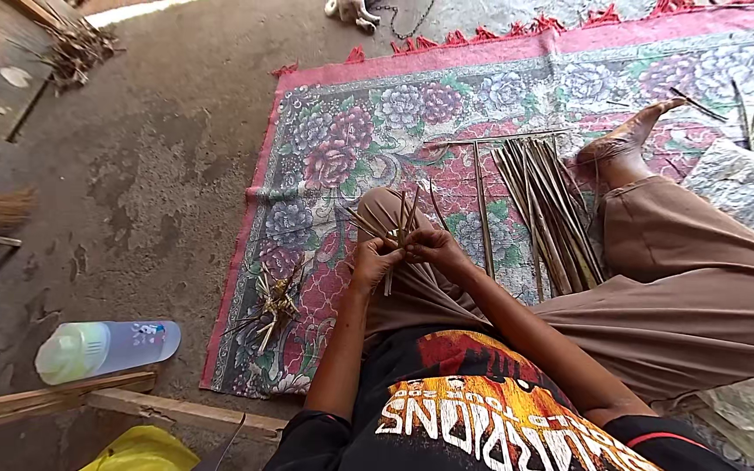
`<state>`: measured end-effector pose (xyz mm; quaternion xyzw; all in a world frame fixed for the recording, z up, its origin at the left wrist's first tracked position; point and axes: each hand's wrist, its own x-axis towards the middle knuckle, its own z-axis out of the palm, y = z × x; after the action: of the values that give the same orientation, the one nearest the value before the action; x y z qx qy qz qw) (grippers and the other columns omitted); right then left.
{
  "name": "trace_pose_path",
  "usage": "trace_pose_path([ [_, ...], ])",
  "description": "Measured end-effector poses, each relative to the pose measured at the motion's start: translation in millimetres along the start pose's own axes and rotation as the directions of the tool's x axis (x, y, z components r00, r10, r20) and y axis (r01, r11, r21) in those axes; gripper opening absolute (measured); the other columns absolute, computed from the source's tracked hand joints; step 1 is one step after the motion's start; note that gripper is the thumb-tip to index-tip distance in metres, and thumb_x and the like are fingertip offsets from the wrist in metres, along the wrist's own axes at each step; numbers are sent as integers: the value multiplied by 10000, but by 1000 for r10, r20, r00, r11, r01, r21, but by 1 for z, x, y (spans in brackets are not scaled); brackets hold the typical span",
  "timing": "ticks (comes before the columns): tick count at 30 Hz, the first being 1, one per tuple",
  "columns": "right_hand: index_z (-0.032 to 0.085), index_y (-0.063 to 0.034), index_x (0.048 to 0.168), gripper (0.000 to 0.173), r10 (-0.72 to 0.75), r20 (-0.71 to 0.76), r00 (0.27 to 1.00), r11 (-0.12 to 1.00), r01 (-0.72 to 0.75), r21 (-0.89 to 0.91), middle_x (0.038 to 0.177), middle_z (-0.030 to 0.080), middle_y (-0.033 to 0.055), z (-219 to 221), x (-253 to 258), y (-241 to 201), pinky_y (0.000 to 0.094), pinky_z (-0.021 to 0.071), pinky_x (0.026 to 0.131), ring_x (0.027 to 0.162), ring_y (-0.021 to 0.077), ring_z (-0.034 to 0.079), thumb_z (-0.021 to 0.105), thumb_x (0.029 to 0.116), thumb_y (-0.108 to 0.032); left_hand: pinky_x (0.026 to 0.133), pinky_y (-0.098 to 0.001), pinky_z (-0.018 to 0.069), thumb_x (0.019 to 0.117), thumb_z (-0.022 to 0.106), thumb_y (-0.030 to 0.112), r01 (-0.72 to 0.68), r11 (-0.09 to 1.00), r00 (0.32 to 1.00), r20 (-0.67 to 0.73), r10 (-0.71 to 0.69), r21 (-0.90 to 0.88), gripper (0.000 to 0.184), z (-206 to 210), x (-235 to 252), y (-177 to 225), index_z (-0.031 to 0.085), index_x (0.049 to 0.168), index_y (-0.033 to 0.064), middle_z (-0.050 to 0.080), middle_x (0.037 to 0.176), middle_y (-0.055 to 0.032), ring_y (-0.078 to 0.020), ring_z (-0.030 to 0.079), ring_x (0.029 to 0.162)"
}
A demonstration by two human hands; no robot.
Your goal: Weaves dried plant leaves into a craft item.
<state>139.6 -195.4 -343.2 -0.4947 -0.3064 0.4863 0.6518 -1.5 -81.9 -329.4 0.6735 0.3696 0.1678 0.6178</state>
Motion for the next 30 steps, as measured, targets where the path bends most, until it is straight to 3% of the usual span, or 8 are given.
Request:
trace_pose_path([
  [5, 673, 4, 1039, 92, 42, -84, 996, 999, -40, 31, 826, 717, 43, -4, -1, -3, 330, 632, 714, 694, 116, 706, 633, 965, 42, 702, -247, 559, 842, 785, -30, -74, 997, 997, 35, 74, 16, 112, 4, -4, 5, 726, 934, -4, 715, 832, -44, -67, 646, 715],
  [9, 564, -30, 1079, 149, 119, -154, 981, 990, -106, 91, 838, 690, 50, -7, 0, -12, 352, 626, 712, 705, 146, 703, 638, 967, 33, 703, -240, 561, 890, 746, -6, -159, 987, 986, 52, 161, -38, 89, 7, -4, 2, 730, 976, 10, 721, 867, -38, -64, 654, 739],
  [15, 624, -32, 1047, 56, 141, -39, 989, 988, -138, 62, 887, 709, 54, -17, -3, -5, 332, 626, 769, 750, 128, 711, 624, 993, -19, 689, -258, 566, 879, 756, -2, -130, 990, 991, 34, 132, -50, 112, 7, -5, -5, 720, 982, 20, 720, 879, -47, -86, 658, 735],
  [20, 614, -30, 1065, 72, 167, 30, 985, 986, -168, 18, 919, 687, 55, -20, -3, -2, 345, 620, 808, 806, 134, 707, 614, 995, -12, 689, -261, 570, 858, 763, -26, -118, 990, 993, 18, 120, -76, 134, 7, -4, -10, 710, 973, 19, 715, 866, -52, -93, 662, 731],
  [25, 646, -37, 1044, 95, 100, 178, 979, 991, -113, 68, 923, 706, 35, -28, -2, 2, 318, 604, 845, 836, 112, 705, 568, 1009, 4, 668, -244, 561, 856, 747, -51, -119, 987, 993, 11, 121, -107, 142, 6, -4, -8, 703, 966, 26, 707, 851, -41, -82, 653, 718],
  [30, 640, -25, 1061, 78, 30, 106, 994, 999, -28, -19, 900, 702, 53, -21, -5, -2, 323, 617, 808, 794, 116, 705, 606, 993, -5, 675, -251, 559, 847, 737, -64, -154, 985, 988, 8, 155, -81, 180, 10, -7, -8, 698, 1000, 23, 703, 868, -43, -81, 647, 730],
])
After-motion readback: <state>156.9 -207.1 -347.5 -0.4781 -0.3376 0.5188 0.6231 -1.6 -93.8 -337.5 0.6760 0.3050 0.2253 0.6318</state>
